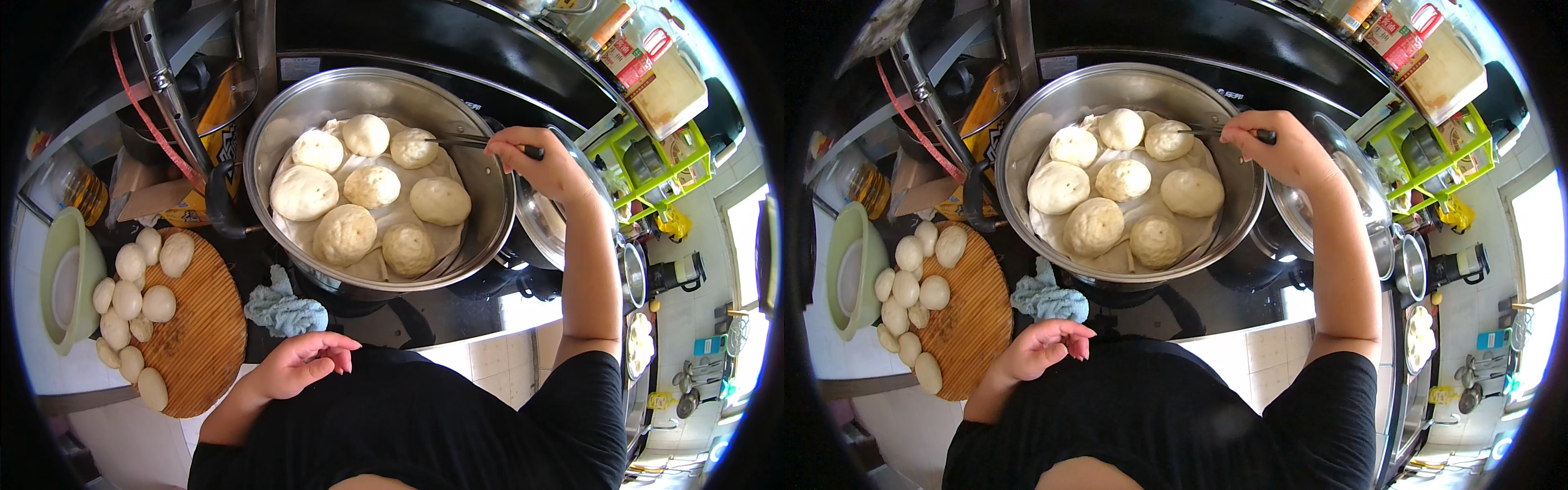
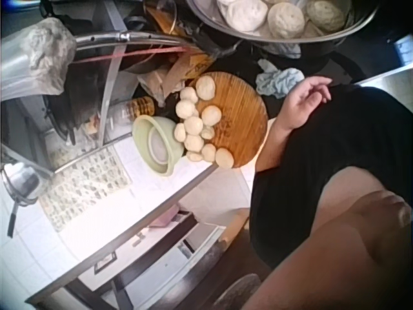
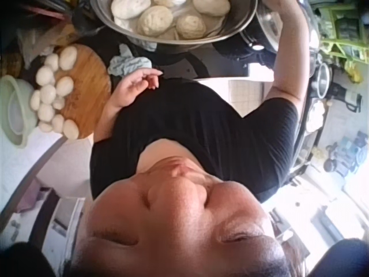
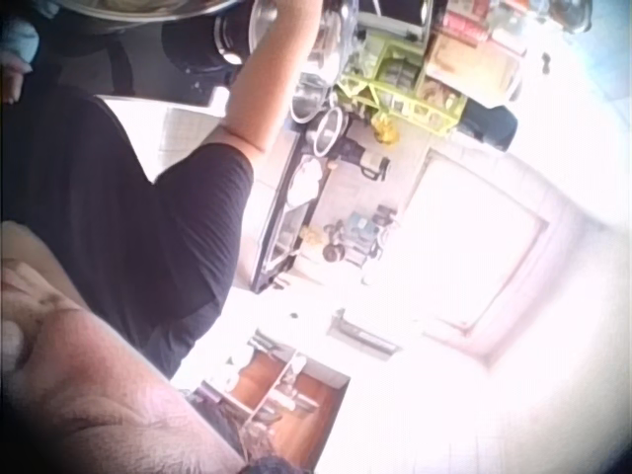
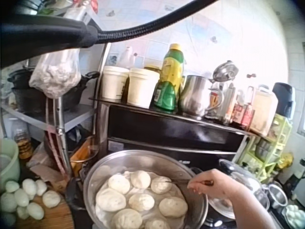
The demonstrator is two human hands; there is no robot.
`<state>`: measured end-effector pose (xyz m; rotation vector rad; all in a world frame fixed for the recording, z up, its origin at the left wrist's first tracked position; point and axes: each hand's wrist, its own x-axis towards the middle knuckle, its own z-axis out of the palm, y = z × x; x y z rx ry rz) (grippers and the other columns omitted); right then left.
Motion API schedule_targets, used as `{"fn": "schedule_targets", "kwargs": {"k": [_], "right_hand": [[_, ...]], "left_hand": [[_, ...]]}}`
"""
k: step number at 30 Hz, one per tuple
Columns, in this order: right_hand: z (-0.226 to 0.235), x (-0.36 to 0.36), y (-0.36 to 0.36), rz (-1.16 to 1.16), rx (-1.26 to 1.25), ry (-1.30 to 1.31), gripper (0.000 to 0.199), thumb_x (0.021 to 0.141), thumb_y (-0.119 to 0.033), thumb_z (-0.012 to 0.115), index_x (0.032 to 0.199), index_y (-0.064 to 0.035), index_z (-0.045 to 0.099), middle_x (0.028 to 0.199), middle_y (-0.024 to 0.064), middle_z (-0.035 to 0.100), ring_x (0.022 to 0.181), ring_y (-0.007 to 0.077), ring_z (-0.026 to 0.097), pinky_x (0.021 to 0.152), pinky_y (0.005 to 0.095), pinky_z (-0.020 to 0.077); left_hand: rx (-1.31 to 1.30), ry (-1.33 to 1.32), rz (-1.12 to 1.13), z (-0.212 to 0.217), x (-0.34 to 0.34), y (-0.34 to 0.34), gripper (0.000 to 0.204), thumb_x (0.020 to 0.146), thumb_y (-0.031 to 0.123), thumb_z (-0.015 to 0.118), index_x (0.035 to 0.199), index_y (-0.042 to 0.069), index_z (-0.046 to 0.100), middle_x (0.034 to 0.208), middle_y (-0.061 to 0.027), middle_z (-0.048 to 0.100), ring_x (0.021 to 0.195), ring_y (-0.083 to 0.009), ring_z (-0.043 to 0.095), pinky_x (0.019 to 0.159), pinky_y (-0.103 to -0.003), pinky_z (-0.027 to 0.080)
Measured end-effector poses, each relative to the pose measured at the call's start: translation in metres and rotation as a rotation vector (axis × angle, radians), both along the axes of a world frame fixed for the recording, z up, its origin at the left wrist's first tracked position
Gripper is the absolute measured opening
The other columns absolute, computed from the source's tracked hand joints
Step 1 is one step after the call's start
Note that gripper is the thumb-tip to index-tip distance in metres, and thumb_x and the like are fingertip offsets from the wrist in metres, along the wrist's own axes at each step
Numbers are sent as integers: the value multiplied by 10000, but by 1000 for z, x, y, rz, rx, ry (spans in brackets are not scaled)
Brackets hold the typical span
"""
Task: The person washes their hands and dries a pair of chopsticks. They then use the chopsticks to transfer raw dough buns from a wooden board into a multi-tiered steamer on the stove. The person arranges the buns inside the steamer and closes the lid.
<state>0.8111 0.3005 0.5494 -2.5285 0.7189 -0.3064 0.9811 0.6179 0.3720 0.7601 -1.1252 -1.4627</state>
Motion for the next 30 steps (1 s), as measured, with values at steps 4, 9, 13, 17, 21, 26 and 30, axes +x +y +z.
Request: {"fn": "schedule_targets", "kwargs": {"k": [4, 9, 13, 17, 21, 26, 30], "right_hand": [[-5, 4, -12, 2, -18, -8, 179, 861, -147, 510, 855, 2, 609, 700, 22, 561, 638, 81, 487, 630, 227, 423], [-20, 15, -38, -214, 47, -365, 280, 871, -297, 504, 791, -47, 600, 572, -24, 459, 509, 50, 417, 491, 188, 338], [-26, 25, -46, -362, 170, -579, 340, 869, -365, 495, 770, -52, 585, 644, -30, 467, 604, 49, 406, 552, 182, 334], [-32, 33, -68, -276, 196, -659, 339, 874, -375, 482, 753, -72, 574, 715, -23, 477, 697, 58, 408, 617, 210, 350], [-24, 40, -76, -291, 161, -512, 359, 899, -372, 431, 748, -82, 578, 669, -28, 460, 628, 56, 396, 576, 198, 344], [-6, 36, -74, -231, 70, -489, 375, 903, -368, 425, 733, -75, 586, 568, -36, 409, 511, 57, 372, 477, 182, 310], [33, 34, -53, -137, -25, -510, 332, 898, -343, 443, 745, -81, 579, 600, -54, 423, 523, 30, 361, 484, 168, 298]], "left_hand": [[-10, 5, 5, 0, -1, 1, 343, 906, 177, 474, 1185, -20, 447, 922, -68, 549, 847, -118, 509, 775, -243, 419], [-1, 15, -3, 2, -2, 0, 347, 906, 177, 473, 1190, -21, 444, 928, -68, 548, 849, -116, 507, 778, -243, 418], [20, 11, -6, 1, -1, -1, 352, 906, 175, 474, 1195, -22, 440, 936, -69, 548, 856, -117, 506, 788, -245, 416], [20, 7, -10, 1, -1, -3, 355, 906, 176, 474, 1198, -23, 438, 939, -69, 549, 858, -116, 504, 791, -246, 415], [21, 9, 1, 2, -1, -4, 352, 906, 173, 473, 1197, -22, 440, 938, -70, 549, 858, -116, 505, 790, -247, 416], [34, 4, 20, 1, 2, -3, 342, 902, 158, 477, 1195, -16, 444, 936, -69, 550, 854, -117, 508, 782, -243, 419], [33, 5, 24, 0, 3, -5, 331, 899, 137, 477, 1193, -12, 447, 936, -67, 549, 852, -116, 511, 777, -238, 420]]}}
